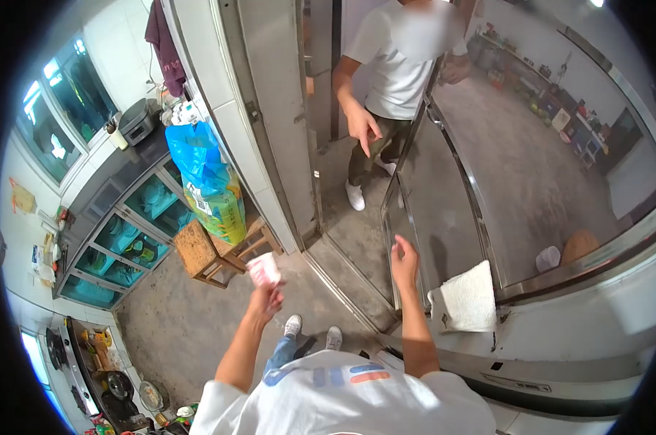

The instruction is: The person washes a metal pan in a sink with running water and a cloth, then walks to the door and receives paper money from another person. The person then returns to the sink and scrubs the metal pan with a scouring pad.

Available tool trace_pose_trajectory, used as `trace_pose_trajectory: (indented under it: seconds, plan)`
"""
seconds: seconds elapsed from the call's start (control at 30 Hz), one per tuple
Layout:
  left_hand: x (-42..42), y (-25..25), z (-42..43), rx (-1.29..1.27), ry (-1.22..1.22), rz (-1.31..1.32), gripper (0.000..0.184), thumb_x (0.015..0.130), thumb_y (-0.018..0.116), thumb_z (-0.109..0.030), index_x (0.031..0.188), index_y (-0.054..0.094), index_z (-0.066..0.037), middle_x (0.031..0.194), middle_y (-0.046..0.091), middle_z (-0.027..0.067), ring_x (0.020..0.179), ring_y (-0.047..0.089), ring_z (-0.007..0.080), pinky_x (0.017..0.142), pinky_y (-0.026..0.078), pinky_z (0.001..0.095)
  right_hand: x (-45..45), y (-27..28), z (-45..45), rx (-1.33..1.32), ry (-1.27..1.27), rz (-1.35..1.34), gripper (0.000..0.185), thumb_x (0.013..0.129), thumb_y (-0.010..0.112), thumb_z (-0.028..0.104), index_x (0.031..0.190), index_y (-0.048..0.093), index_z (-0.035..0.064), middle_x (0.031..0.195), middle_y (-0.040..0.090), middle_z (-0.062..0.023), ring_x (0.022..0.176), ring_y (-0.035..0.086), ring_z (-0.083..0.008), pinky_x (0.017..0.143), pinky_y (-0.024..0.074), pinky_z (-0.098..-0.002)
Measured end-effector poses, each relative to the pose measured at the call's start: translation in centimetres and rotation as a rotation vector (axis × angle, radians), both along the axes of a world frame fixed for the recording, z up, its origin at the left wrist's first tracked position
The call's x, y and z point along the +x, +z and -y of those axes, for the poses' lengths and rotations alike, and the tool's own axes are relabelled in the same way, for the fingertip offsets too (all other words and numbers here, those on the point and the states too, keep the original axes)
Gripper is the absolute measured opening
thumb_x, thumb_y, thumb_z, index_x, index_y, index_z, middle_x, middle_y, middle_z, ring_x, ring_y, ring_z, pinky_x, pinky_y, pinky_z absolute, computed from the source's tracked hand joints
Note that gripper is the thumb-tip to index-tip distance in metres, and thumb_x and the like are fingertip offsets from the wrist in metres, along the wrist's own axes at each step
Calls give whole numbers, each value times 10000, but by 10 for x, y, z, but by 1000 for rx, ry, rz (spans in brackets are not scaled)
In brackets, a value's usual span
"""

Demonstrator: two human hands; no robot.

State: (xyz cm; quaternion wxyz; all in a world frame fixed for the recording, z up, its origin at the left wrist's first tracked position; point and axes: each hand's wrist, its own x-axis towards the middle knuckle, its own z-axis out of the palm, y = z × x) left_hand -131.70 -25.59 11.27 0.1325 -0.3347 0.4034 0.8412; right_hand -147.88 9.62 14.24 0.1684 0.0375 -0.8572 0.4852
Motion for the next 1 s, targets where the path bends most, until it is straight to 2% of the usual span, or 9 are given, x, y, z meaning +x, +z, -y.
trace_pose_trajectory:
  seconds: [0.07, 0.13, 0.2, 0.3, 0.37, 0.47, 0.57, 0.7, 1.0]
  plan:
    - [60, -2, 22, -67, 151, 39, 420, 910, 428, -336, 1128, 580, -11, 551, 539, 47, 379, 366, 111, 355, 276, 250, -41, 13, 10, 19, 8, -134, 304, 837, 613, 54, 1140, 638, 42, 1012, 681, -128, 921, 641, -256, 839, 491, -361]
    - [118, -7, 36, -85, 283, 53, 470, 917, 414, -400, 1129, 571, -11, 556, 557, 62, 364, 353, 119, 354, 281, 261, -71, 30, 22, 19, 48, -110, 316, 827, 609, 58, 1143, 620, 49, 1106, 646, -150, 1040, 605, -308, 909, 462, -385]
    - [173, -7, 38, -88, 430, 58, 529, 919, 403, -469, 1130, 562, -11, 556, 567, 74, 349, 337, 126, 354, 277, 271, -92, 53, 37, 139, 100, -257, 324, 832, 600, 65, 1156, 608, 50, 1180, 614, -145, 1128, 558, -322, 980, 424, -401]
    - [224, 1, 36, -95, 575, 87, 687, 904, 363, -630, 1140, 548, -12, 543, 563, 78, 349, 335, 135, 359, 241, 281, -117, 69, 53, 301, 158, -372, 339, 823, 602, 45, 1161, 597, 29, 1229, 579, -176, 1186, 516, -340, 1023, 392, -422]
    - [242, 16, 32, -112, 642, 74, 726, 892, 363, -663, 1144, 545, -8, 546, 564, 79, 362, 347, 130, 363, 222, 272, -136, 73, 59, 384, 207, -456, 384, 819, 608, 49, 1200, 566, 19, 1265, 549, -195, 1222, 488, -351, 1044, 371, -426]
    - [256, 1, 30, -61, 734, 5, 645, 912, 368, -583, 1118, 556, -1, 563, 572, 87, 366, 363, 117, 357, 265, 251, -171, 68, 61, 510, 217, -547, 569, 836, 629, 130, 1358, 429, 25, 1409, 424, -200, 1331, 376, -352, 1101, 302, -431]
    - [268, 2, 36, -36, 757, -48, 607, 924, 363, -547, 1114, 559, -5, 570, 579, 99, 359, 367, 116, 350, 292, 245, -157, 95, 76, 1008, -37, -284, 792, 884, 620, 286, 1481, 185, 2, 1544, 214, -169, 1429, 201, -311, 1156, 206, -428]
    - [292, 5, 45, -15, 787, -92, 604, 904, 382, -552, 1123, 555, -16, 569, 590, 90, 347, 372, 114, 331, 293, 248, -113, 94, 82, 1352, -36, -254, 849, 903, 584, 388, 1490, 119, -12, 1572, 136, -145, 1457, 115, -274, 1179, 129, -406]
    - [362, 0, 64, -53, 934, 6, 518, 938, 359, -461, 1108, 567, -18, 587, 592, 90, 383, 443, 128, 366, 343, 271, -108, 85, 98, 1364, -96, -201, 914, 872, 613, 400, 1492, 88, -18, 1570, 132, -163, 1450, 150, -291, 1166, 173, -433]
